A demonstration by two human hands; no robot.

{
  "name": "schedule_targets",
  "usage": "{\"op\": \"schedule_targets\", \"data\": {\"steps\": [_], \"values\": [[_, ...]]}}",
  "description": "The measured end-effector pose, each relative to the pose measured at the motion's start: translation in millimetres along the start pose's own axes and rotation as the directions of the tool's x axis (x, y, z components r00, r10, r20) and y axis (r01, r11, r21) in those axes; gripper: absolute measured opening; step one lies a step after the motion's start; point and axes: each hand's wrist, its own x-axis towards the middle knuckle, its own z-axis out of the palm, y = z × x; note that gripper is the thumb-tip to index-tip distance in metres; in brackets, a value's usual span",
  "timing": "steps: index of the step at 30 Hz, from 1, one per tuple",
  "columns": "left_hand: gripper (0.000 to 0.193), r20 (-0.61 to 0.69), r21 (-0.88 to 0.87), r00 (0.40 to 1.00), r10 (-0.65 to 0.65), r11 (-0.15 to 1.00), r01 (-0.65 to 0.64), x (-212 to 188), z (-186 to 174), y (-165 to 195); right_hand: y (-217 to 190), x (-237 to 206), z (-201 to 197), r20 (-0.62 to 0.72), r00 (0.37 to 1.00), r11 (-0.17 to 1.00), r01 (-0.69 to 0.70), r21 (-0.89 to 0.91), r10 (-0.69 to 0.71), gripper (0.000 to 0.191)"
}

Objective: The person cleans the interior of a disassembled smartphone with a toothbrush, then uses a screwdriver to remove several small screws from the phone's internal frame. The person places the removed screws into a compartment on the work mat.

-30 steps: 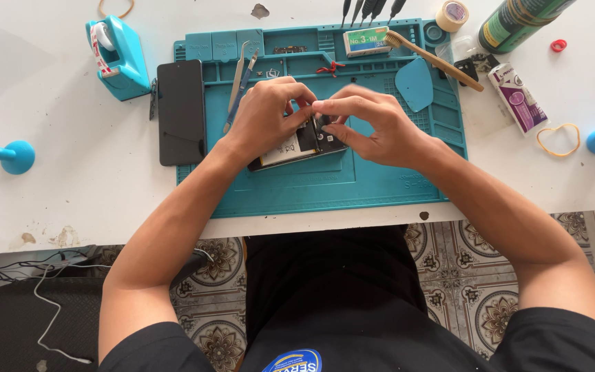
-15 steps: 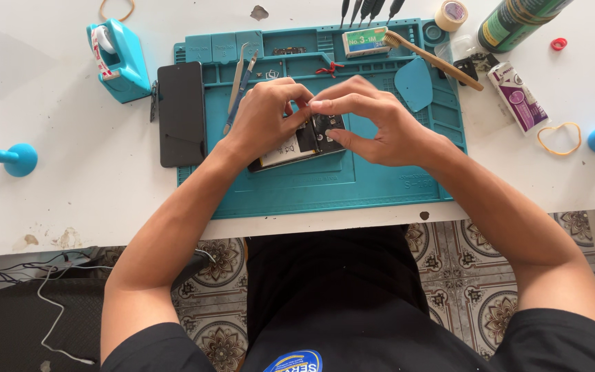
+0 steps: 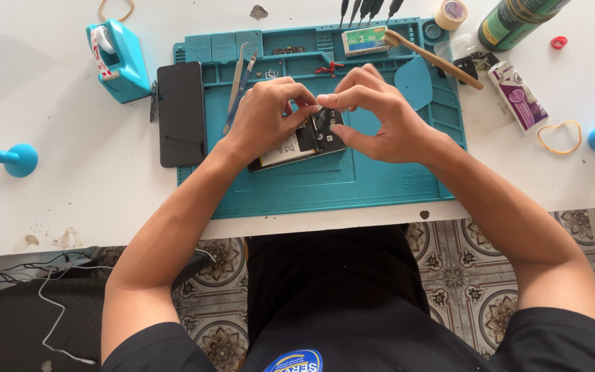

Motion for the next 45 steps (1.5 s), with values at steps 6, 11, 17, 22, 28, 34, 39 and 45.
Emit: {"op": "schedule_targets", "data": {"steps": [6, 11, 17, 22, 28, 34, 39, 45], "values": [[0.012, 0.001, 0.003, 1.0, 0.009, 1.0, -0.009, 0, -1, 0, -1, 0, -1, 0.015, 0.999, 0.991, -0.045, 0.123, 0.043, 0.046], [0.011, -0.01, -0.018, 1.0, 0.009, 1.0, -0.009, 0, 0, -1, -3, -3, -5, -0.032, 0.997, 0.998, 0.069, -0.005, -0.069, 0.04], [0.011, -0.001, -0.007, 1.0, 0.008, 1.0, -0.008, 0, 1, -1, -3, -1, -3, -0.002, 0.996, 0.995, -0.086, 0.057, 0.086, 0.044], [0.012, -0.005, -0.017, 1.0, 0.009, 1.0, -0.009, -1, 0, 1, -7, 3, -5, 0.009, 1.0, 0.991, 0.001, 0.131, -0.003, 0.045], [0.01, 0.005, -0.008, 1.0, -0.003, 1.0, 0.003, 0, 0, 1, -10, 4, -2, -0.001, 1.0, 0.997, 0.0, 0.072, 0.0, 0.045], [0.009, -0.007, -0.011, 1.0, 0.028, 1.0, -0.028, 0, 0, 0, -4, 1, 5, -0.078, 0.997, 0.998, 0.021, 0.051, -0.017, 0.037], [0.011, -0.037, -0.022, 0.998, 0.055, 0.998, -0.056, 0, 0, 0, 10, -4, 2, -0.277, 0.959, 0.997, -0.038, 0.067, 0.055, 0.035], [0.011, -0.054, -0.228, 0.994, 0.094, 0.968, -0.104, 0, 2, 2, 15, -10, 4, -0.425, 0.904, 0.99, 0.012, 0.142, 0.05, 0.032]]}}
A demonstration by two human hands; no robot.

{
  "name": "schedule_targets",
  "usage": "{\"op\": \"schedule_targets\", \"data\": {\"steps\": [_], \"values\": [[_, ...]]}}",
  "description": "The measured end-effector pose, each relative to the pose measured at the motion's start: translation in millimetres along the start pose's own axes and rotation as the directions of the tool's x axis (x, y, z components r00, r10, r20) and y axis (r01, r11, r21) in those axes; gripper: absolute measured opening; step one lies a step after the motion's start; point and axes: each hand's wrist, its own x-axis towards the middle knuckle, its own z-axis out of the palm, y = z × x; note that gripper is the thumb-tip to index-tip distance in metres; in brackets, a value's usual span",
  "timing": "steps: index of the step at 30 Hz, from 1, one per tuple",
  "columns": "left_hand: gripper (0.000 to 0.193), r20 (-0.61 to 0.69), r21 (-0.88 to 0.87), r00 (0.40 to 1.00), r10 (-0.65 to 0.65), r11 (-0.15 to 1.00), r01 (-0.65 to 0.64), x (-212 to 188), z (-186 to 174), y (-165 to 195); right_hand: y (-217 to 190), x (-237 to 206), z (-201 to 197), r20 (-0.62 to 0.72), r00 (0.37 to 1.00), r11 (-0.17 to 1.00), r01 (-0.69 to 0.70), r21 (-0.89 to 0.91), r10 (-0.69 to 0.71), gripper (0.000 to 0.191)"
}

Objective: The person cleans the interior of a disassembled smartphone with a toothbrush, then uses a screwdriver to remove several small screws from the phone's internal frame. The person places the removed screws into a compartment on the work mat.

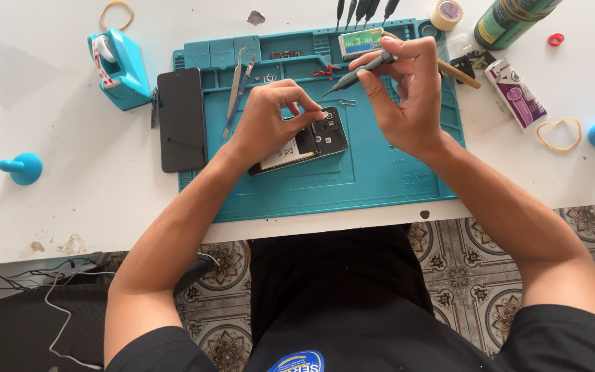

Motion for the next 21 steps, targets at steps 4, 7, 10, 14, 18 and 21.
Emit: {"op": "schedule_targets", "data": {"steps": [4, 7, 10, 14, 18, 21], "values": [[0.012, 0.004, -0.039, 1.0, -0.007, 0.999, 0.008, 0, 0, -1, -5, 0, 4, 0.002, 1.0, 0.999, 0.003, -0.044, -0.002, 0.034], [0.013, -0.003, -0.043, 1.0, -0.026, 0.999, 0.026, 0, 1, -2, -9, 1, 6, 0.017, 1.0, 0.997, 0.005, -0.074, -0.003, 0.036], [0.014, -0.003, -0.045, 0.999, -0.041, 0.998, 0.041, 0, 1, -3, -11, 3, 6, 0.027, 1.0, 0.998, 0.003, -0.068, -0.001, 0.037], [0.014, 0.002, -0.045, 0.999, -0.044, 0.998, 0.044, -1, 1, -4, -12, 3, 6, 0.029, 1.0, 0.998, -0.001, -0.065, 0.003, 0.037], [0.013, 0.004, -0.041, 0.999, -0.047, 0.998, 0.048, 0, 1, -4, -12, 3, 6, 0.039, 0.999, 0.998, 0.005, -0.062, -0.003, 0.037], [0.013, 0.01, -0.035, 0.999, -0.05, 0.998, 0.05, -1, 1, -4, -12, 3, 6, 0.04, 0.999, 0.998, 0.008, -0.064, -0.005, 0.037]]}}
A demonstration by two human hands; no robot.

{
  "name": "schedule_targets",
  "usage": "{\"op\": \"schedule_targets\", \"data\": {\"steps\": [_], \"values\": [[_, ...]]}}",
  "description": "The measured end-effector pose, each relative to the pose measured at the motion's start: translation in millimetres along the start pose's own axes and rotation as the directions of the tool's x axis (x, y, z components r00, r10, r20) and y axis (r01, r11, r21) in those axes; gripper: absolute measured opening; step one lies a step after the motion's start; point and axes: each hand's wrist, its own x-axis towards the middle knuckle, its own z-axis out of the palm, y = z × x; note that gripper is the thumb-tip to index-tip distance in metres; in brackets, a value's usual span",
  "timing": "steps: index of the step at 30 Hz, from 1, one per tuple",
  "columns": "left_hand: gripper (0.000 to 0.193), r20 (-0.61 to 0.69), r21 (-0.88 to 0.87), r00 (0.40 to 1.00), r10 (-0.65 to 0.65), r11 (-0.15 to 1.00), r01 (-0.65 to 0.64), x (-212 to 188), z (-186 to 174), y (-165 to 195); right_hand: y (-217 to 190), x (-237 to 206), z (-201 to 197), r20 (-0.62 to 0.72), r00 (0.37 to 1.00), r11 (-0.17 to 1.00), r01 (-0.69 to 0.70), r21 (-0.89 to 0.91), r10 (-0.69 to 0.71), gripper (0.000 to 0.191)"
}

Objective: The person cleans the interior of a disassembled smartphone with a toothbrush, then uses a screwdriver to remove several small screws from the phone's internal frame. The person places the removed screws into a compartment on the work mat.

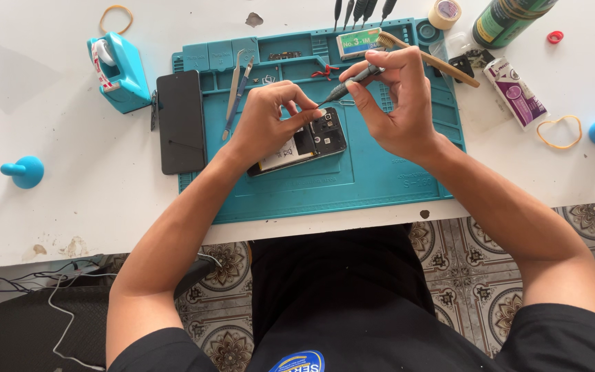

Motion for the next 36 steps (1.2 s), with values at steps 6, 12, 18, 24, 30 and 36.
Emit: {"op": "schedule_targets", "data": {"steps": [6, 12, 18, 24, 30, 36], "values": [[0.015, -0.006, -0.013, 1.0, 0.004, 1.0, -0.004, 0, 1, 0, 1, 0, 0, 0.005, 1.0, 1.0, 0.001, 0.001, -0.001, 0.037], [0.014, 0.01, -0.016, 1.0, 0.023, 1.0, -0.023, 0, 1, -1, 1, 1, 3, 0.019, 1.0, 1.0, 0.019, -0.002, -0.019, 0.04], [0.015, 0.033, -0.011, 0.999, 0.018, 1.0, -0.018, 0, 0, 3, -2, 2, 6, 0.086, 0.995, 0.996, 0.048, -0.074, -0.041, 0.048], [0.048, 0.064, -0.08, 0.998, -0.02, 0.996, 0.025, 1, -4, 12, -1, -2, 5, 0.058, 0.998, 1.0, 0.021, 0.019, -0.022, 0.053], [0.04, 0.015, 0.029, 0.992, 0.126, 0.992, -0.127, 1, -8, 10, -1, 3, -8, 0.11, 0.994, 0.999, 0.008, -0.047, -0.003, 0.048], [0.038, 0.019, 0.088, 0.99, 0.139, 0.986, -0.14, 0, -8, 7, -3, 5, -3, 0.17, 0.985, 0.983, 0.043, -0.178, -0.012, 0.05]]}}
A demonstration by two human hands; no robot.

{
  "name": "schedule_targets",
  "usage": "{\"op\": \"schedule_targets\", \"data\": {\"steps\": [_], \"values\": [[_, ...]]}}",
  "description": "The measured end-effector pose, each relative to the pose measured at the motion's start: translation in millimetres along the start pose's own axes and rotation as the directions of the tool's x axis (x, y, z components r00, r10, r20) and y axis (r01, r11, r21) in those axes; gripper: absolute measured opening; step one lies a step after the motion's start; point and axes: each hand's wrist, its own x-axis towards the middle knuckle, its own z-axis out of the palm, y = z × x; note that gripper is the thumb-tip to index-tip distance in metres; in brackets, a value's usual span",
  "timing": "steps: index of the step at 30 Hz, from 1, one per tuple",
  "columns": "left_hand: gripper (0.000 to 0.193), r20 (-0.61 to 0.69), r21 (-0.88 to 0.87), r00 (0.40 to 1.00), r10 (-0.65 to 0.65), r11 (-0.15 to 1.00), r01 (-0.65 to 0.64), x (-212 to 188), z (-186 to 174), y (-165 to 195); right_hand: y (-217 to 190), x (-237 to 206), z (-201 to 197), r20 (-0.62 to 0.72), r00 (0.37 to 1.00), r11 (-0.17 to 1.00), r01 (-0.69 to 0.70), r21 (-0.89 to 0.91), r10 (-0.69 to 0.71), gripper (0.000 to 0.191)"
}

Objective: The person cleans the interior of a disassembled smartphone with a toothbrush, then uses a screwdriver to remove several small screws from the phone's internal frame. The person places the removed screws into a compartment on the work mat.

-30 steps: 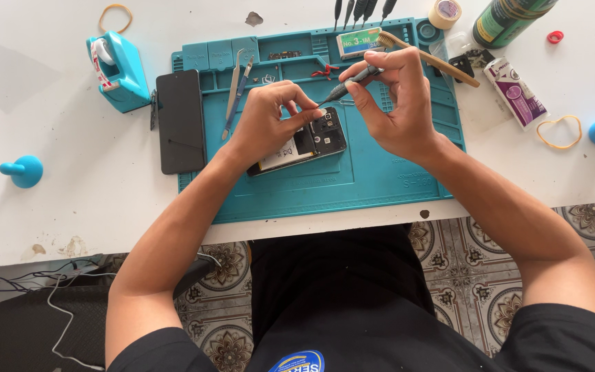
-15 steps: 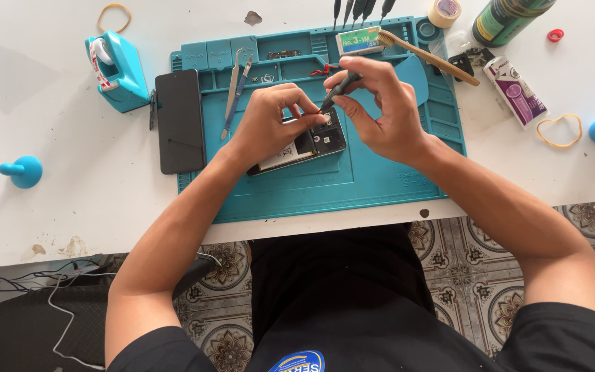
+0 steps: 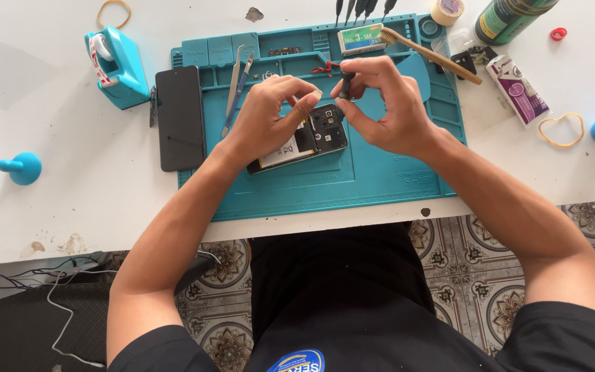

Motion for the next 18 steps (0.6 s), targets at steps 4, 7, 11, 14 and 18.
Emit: {"op": "schedule_targets", "data": {"steps": [4, 7, 11, 14, 18], "values": [[0.039, 0.019, 0.047, 1.0, -0.018, 0.999, 0.017, 0, 1, 0, 4, 0, 2, -0.033, 0.999, 1.0, 0.029, 0.007, -0.028, 0.047], [0.041, 0.03, 0.041, 0.999, -0.022, 0.999, 0.02, 0, 2, -1, 8, 0, -1, -0.052, 0.998, 0.999, 0.027, 0.018, -0.026, 0.045], [0.044, 0.04, 0.036, 0.999, -0.015, 0.999, 0.014, 0, 4, -3, 10, -1, 0, -0.048, 0.999, 1.0, 0.014, 0.012, -0.014, 0.044], [0.045, 0.04, 0.036, 0.999, -0.008, 0.999, 0.007, 0, 5, -5, 10, -2, 2, -0.039, 0.999, 1.0, -0.006, -0.004, 0.006, 0.043], [0.045, 0.048, 0.036, 0.999, -0.014, 0.999, 0.012, -1, 5, -5, 11, -2, 3, -0.03, 1.0, 1.0, -0.008, 0.027, 0.009, 0.042]]}}
